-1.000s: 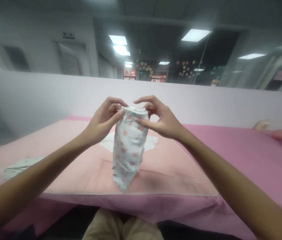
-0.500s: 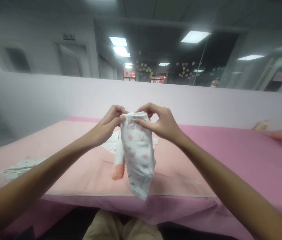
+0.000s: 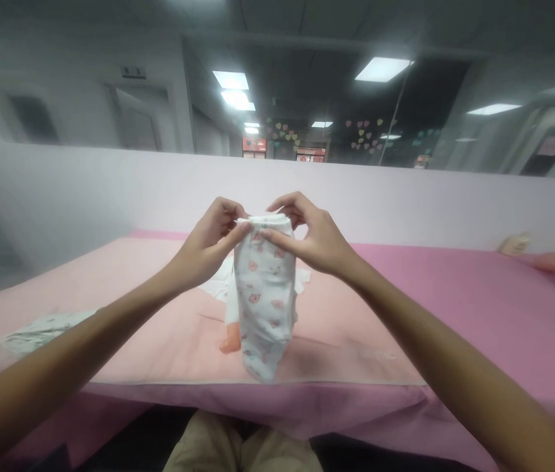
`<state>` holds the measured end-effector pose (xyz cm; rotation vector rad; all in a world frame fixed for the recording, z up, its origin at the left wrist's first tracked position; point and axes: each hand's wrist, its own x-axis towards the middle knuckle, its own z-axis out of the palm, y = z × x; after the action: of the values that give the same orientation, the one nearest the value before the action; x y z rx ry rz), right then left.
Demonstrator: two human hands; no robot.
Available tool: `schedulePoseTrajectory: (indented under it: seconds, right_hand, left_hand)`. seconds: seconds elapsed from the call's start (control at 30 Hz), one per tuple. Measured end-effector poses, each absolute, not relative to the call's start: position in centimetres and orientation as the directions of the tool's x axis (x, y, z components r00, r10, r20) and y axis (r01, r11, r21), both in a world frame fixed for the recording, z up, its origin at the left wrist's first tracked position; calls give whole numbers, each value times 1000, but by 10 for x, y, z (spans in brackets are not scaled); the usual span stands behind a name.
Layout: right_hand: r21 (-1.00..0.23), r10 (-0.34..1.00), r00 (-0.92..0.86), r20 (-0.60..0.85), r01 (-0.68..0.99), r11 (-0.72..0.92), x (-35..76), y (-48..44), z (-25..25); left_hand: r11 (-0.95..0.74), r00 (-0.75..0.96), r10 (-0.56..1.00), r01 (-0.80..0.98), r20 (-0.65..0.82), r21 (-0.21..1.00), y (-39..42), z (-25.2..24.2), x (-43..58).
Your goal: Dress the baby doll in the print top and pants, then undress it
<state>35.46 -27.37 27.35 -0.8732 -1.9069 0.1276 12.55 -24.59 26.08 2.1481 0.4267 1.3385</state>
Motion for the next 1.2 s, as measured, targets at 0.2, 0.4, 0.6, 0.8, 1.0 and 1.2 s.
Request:
schedulePoseTrajectory:
  seconds: [0.2, 0.4, 0.6, 0.8, 1.0, 1.2]
  right_hand:
    - [-444, 701, -300, 647, 600, 666, 348, -279, 289]
    - [-442, 719, -347, 602, 606, 662, 338, -280, 304]
    - [-523, 733, -381, 564, 522, 674, 325, -278, 317]
    - [-650, 767, -268, 583, 413, 638, 322, -276, 333]
    - [-714, 801, -63, 595, 415, 563, 342, -265, 331]
    - [-855, 903, 165, 396, 425, 298, 397, -235, 279]
  left_hand:
    - [-813, 374, 532, -27, 760, 582, -247, 266, 129]
    - [-685, 349, 642, -140, 683, 715, -234, 233, 126]
    - [-382, 454, 798, -129, 397, 915, -230, 122, 132]
    - [-129, 633, 758, -90, 157, 988, -246, 50, 124]
    - [-59, 592, 796, -135, 128, 989, -248, 26, 98]
    - [136, 498, 864, -367, 71, 920, -248, 19, 65]
